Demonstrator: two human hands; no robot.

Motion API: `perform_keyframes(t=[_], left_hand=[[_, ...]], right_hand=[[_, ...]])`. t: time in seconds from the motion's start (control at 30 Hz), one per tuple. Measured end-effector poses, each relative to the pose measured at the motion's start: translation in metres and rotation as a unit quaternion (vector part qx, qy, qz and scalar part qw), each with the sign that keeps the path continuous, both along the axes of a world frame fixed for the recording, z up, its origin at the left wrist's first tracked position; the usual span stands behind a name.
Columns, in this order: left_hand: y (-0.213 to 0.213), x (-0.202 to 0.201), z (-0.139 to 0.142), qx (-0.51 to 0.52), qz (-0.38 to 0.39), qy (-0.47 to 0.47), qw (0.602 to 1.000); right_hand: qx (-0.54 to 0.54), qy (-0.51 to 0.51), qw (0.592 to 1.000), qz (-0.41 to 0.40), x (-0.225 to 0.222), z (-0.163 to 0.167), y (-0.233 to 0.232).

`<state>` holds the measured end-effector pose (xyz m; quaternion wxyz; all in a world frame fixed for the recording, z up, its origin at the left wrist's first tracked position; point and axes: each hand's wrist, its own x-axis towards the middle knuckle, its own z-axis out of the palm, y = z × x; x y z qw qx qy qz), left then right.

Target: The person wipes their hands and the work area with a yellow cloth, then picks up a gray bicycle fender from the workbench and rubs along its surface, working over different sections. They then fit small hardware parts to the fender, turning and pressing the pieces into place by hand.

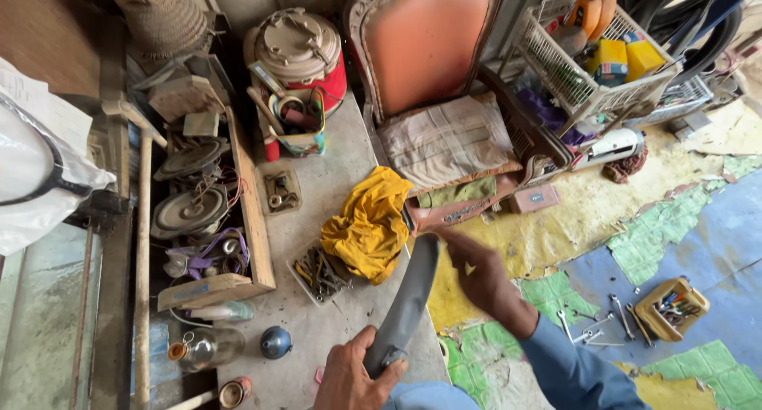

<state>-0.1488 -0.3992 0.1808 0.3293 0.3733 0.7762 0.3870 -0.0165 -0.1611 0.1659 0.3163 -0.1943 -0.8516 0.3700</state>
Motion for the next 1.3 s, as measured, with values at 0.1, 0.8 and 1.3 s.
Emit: perform_keyframes(t=[0.1,0.8,1.3], left_hand=[[0.000,-0.001,0.000,-0.018,0.021,0.063,0.998],[-0.018,-0.002,-0.026,-0.167,-0.067,0.024,0.983],[-0.010,-0.004,-0.006,-0.146,-0.035,0.065,0.986]], right_hand=[[-0.513,0.144,0.846,-0.026,-0.001,-0.021,0.024],[-0.551,0.084,0.830,-0.021,-0.032,-0.032,-0.011],[0.059,0.051,0.995,0.063,-0.013,0.019,-0.013]])
